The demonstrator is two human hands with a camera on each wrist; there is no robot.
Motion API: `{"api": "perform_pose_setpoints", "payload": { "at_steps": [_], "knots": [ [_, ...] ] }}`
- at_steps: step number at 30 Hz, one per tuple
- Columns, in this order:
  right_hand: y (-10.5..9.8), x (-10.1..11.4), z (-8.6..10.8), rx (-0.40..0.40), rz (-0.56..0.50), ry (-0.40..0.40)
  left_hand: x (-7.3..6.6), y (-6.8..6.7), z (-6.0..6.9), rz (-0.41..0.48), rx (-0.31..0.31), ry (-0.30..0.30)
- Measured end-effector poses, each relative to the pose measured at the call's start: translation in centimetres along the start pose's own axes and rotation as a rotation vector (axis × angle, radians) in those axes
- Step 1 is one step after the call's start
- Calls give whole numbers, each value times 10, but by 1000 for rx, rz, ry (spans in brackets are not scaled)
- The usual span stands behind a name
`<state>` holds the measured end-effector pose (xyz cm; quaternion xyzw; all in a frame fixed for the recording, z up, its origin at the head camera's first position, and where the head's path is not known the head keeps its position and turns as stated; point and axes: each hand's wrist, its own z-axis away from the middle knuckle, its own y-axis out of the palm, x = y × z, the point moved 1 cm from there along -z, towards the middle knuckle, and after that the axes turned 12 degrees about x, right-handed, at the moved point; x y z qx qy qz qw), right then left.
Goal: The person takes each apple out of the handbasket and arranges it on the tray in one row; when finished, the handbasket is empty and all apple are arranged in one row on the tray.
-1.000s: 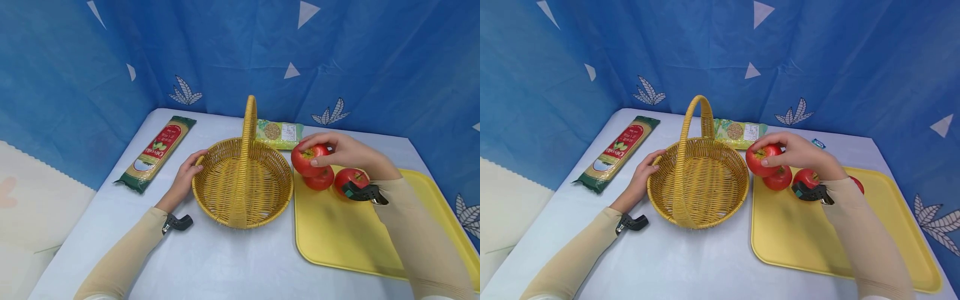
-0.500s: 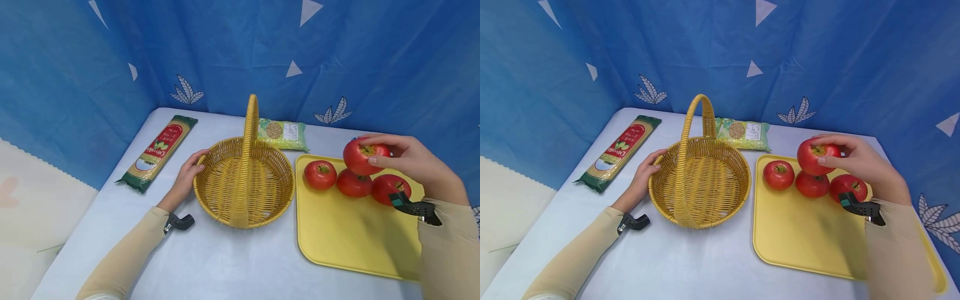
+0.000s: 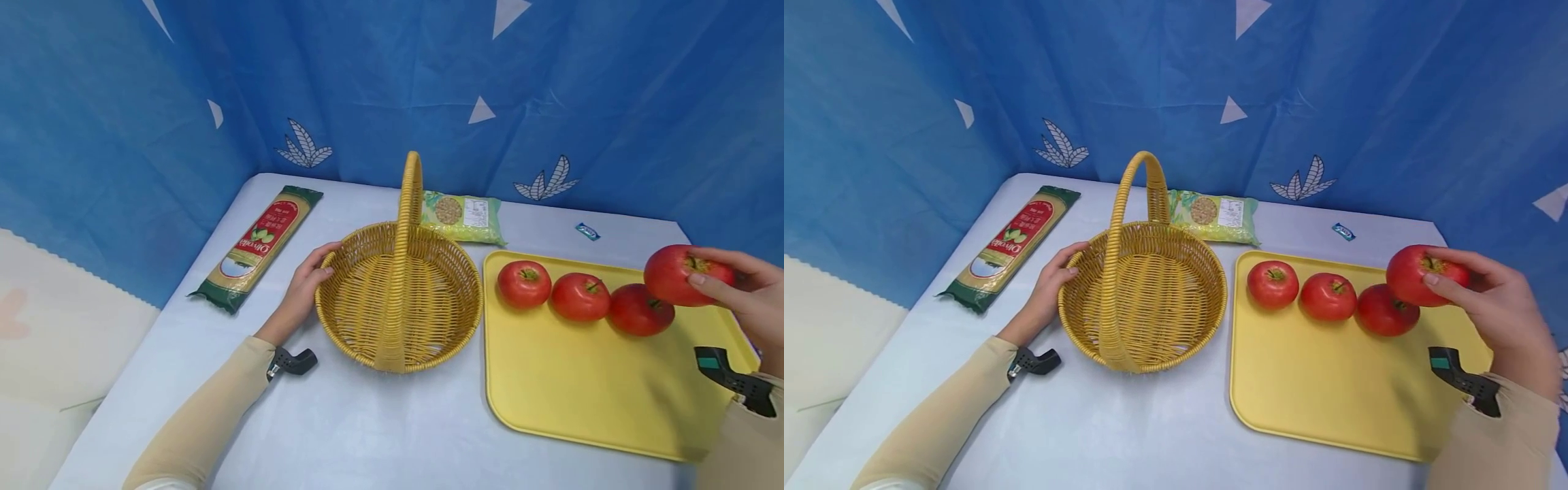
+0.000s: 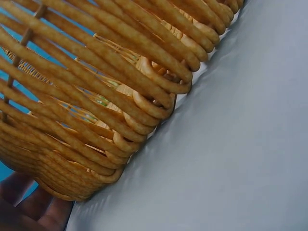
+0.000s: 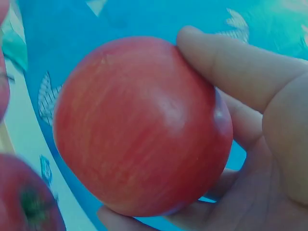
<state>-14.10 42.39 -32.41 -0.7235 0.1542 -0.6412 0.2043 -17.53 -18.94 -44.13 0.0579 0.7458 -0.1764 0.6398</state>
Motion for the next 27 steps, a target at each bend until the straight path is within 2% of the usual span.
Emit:
{"api": "perform_pose_setpoints", "payload": {
  "at_steps": [6,10,18,21,24,27],
  "knots": [
    [-10,-25,9,-37,-301,-108,0,0,0,8,-3,-3],
    [-14,-39,15,-71,-448,-95,1,0,0,11,-4,-1],
    [-18,-49,25,-83,-562,28,-1,0,0,11,-2,-11],
    [-21,-54,26,-86,-585,32,-1,0,0,11,-2,-6],
    [-30,-73,24,-101,-592,28,-1,0,0,7,-1,-4],
    [-45,-110,20,-133,-580,44,-1,1,0,5,1,-3]
  ]
}}
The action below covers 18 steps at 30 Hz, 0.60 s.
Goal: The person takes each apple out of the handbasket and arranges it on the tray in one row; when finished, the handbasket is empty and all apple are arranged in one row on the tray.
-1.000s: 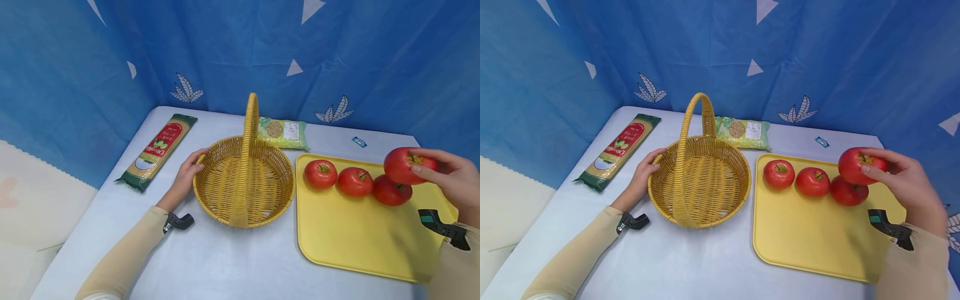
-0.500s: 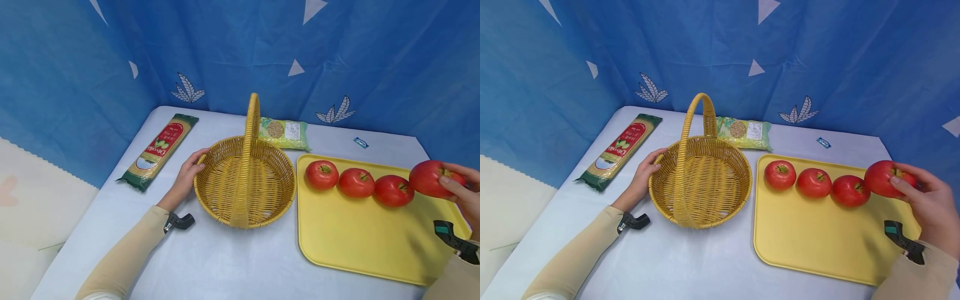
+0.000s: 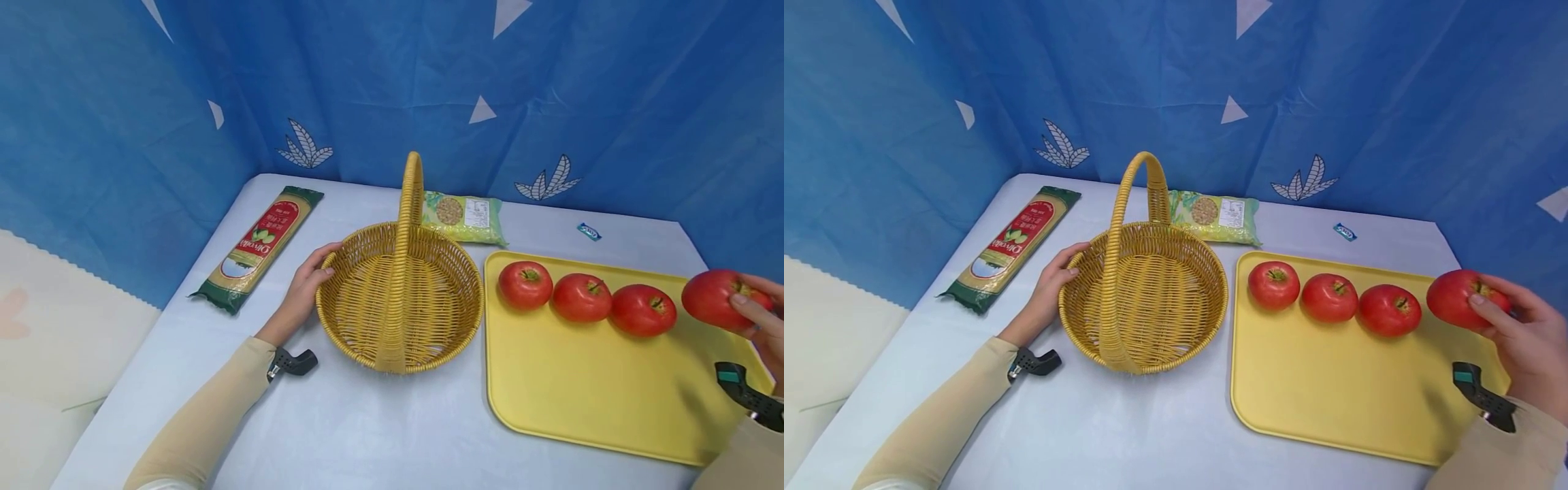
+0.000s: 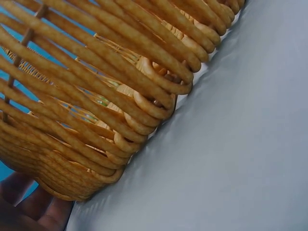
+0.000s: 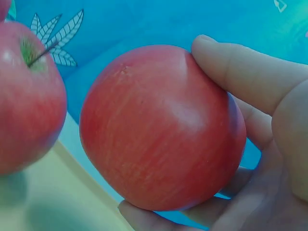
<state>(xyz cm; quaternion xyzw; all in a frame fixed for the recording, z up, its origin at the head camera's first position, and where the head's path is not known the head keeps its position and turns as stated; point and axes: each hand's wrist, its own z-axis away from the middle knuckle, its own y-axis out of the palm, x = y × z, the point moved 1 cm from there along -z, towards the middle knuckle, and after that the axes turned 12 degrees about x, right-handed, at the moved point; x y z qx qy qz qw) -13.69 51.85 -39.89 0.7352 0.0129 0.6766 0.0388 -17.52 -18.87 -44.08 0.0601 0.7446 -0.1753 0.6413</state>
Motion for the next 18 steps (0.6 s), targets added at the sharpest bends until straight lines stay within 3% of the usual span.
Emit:
{"api": "perform_pose_setpoints", "payload": {
  "at_steps": [3,6,14,18],
  "knots": [
    [-32,-24,-7,-35,53,18,1,1,0,5,2,1],
    [-41,-32,-7,-64,124,53,0,1,0,9,11,7],
    [17,-4,6,-69,159,101,2,-1,0,5,3,-1],
    [25,-1,8,-90,329,216,1,-1,0,10,6,2]
  ]
}}
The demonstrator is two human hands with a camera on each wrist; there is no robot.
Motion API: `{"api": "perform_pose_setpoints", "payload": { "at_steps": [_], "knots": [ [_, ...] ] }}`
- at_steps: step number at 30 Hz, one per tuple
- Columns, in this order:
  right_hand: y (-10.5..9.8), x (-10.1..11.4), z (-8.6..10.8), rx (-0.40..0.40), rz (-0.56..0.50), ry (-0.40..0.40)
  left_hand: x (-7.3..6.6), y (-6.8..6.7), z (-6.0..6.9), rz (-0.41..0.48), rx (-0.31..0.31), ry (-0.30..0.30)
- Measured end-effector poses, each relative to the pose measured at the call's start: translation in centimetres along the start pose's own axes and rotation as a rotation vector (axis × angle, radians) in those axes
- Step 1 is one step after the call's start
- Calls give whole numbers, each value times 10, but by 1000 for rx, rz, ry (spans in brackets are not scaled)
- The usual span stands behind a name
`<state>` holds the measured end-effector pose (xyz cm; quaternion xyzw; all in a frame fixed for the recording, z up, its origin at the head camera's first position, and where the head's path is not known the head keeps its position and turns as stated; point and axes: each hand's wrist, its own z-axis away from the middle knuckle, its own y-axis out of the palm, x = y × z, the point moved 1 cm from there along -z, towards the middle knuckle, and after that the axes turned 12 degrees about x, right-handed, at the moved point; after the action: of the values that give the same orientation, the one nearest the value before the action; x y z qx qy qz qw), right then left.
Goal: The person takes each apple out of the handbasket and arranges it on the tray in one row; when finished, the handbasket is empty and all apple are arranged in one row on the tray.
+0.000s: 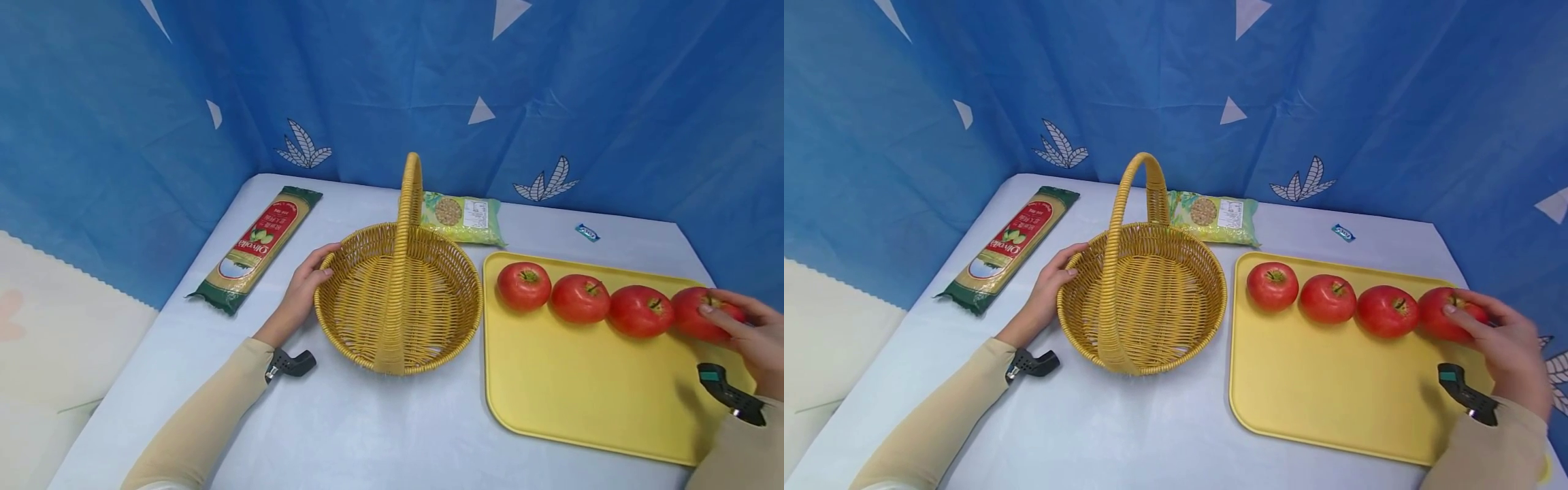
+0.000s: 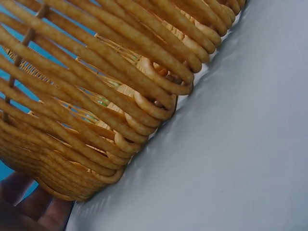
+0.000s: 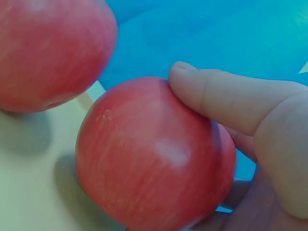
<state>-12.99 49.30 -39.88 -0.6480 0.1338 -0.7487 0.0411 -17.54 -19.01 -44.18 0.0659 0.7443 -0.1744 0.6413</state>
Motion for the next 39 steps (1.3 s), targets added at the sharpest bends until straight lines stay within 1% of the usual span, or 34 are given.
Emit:
{"api": "perform_pose_setpoints", "payload": {
  "at_steps": [3,4,5,8,11,15,19,23,25,28,32,35,39],
  "knots": [
    [-3,-3,0,-11,150,98,0,0,0,1,2,2],
    [-4,-4,-1,-16,186,120,0,0,0,0,0,4],
    [-5,-6,-2,-17,200,128,1,1,-1,1,-1,6],
    [-9,-13,-6,-23,213,124,1,0,-1,1,-4,14],
    [-16,-22,-12,-23,200,118,2,0,-1,2,-5,13],
    [-22,-27,-18,-21,237,160,1,-1,0,6,-5,2],
    [-15,-20,-15,-20,279,194,-1,-1,1,2,-11,2],
    [-6,-4,-6,-15,233,189,-1,-1,1,-4,-10,10],
    [-3,1,-3,-14,215,184,-1,-1,0,-3,-6,15],
    [-6,-1,-3,-10,227,175,-1,-1,-1,-1,-3,19],
    [-21,-17,-11,-3,254,173,-1,-1,-1,-1,-1,20],
    [-41,-38,-23,2,243,178,-1,-1,-1,-3,-4,20],
    [-58,-57,-32,8,246,184,0,-1,-1,-2,-9,21]
  ]
}}
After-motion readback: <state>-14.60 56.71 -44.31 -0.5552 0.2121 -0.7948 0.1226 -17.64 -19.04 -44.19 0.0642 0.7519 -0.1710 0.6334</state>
